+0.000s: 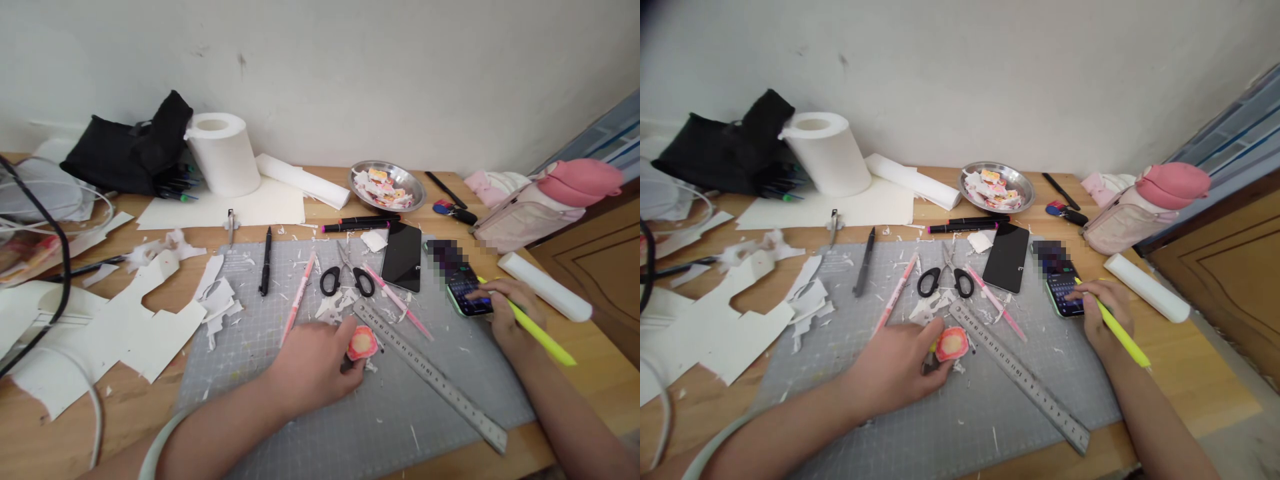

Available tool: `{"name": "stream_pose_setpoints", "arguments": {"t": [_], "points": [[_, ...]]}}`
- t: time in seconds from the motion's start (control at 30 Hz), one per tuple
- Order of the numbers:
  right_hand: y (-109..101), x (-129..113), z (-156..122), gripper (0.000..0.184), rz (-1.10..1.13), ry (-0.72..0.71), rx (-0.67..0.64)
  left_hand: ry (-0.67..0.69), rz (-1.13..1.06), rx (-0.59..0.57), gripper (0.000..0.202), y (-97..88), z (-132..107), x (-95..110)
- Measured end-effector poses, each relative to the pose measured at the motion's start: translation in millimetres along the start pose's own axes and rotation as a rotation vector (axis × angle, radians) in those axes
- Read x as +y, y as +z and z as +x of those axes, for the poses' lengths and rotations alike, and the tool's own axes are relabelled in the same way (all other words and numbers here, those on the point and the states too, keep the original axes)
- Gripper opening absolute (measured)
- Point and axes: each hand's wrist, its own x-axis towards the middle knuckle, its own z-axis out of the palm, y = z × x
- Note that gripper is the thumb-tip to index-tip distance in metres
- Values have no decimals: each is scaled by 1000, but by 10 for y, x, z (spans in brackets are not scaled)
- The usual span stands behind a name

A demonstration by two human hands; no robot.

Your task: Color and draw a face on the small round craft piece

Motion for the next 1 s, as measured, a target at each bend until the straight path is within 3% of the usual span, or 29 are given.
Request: {"name": "stream_pose_setpoints", "arguments": {"t": [0.17,0.53,0.7,0.9,1.0], "points": [[7,4,-21,22,-2,32,53,0,-3,1,17,-8,-1,2],[37,103,22,26,-74,-25,-112,-4,-5,3,17,-7,-4,12],[44,104,30,26,-75,14,-162,-4,-8,-7,17,-11,5,8],[36,72,-16,23,-43,36,-18,-7,-12,-8,17,-14,3,8],[34,52,-28,23,-36,54,-5,-12,-9,-15,17,-10,6,5]]}}
